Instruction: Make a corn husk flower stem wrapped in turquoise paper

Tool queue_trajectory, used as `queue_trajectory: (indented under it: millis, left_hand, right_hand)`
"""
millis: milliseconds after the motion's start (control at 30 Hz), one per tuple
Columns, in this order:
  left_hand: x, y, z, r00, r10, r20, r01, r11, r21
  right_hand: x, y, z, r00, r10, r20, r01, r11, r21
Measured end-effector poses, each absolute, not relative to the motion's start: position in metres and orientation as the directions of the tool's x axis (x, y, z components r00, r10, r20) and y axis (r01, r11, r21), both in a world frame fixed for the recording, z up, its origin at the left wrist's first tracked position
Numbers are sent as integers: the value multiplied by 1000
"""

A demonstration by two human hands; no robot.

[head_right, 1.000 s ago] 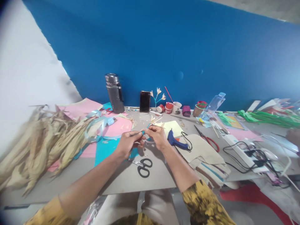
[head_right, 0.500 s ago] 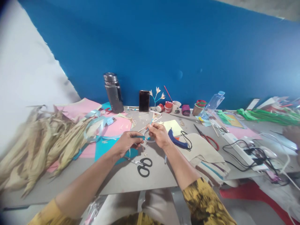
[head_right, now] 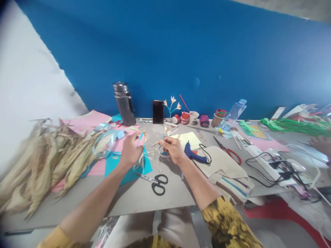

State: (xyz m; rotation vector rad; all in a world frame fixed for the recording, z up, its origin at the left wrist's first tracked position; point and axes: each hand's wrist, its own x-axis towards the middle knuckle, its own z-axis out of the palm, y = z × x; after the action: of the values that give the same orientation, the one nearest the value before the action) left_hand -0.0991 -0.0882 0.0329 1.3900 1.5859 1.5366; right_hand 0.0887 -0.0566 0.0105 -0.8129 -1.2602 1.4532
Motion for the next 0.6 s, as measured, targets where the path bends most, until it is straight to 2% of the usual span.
queue_trajectory:
  millis: [33,100,133,200,267,400,600]
  left_hand:
    - [-99,-90,35,-353,866,353,364,-221,905]
    - [-95,-94,36,-292,885,362,356,-251,900]
    - [-92,-96,36,-216,931,295,284,-230,931]
    - [-83,-100,33,-44,995,86,55,-84,995]
    - [-76,-102,30,56,998,-38,-126,45,991]
    - [-73,-101,27,79,987,-136,-249,152,956]
    - [-76,-100,28,68,975,-211,-346,221,912]
  right_hand:
    - [88,-57,10,-270,956,119,-254,48,-966]
    - [86,-57,8,-271,955,122,-252,52,-966]
    - [85,-57,6,-270,954,128,-247,59,-967]
    - [82,-58,5,-263,953,150,-228,89,-970]
    - [80,-60,4,-250,952,174,-191,128,-973]
    - [78,-64,8,-220,958,184,-148,154,-977]
    - [78,-66,11,-253,964,81,-232,21,-973]
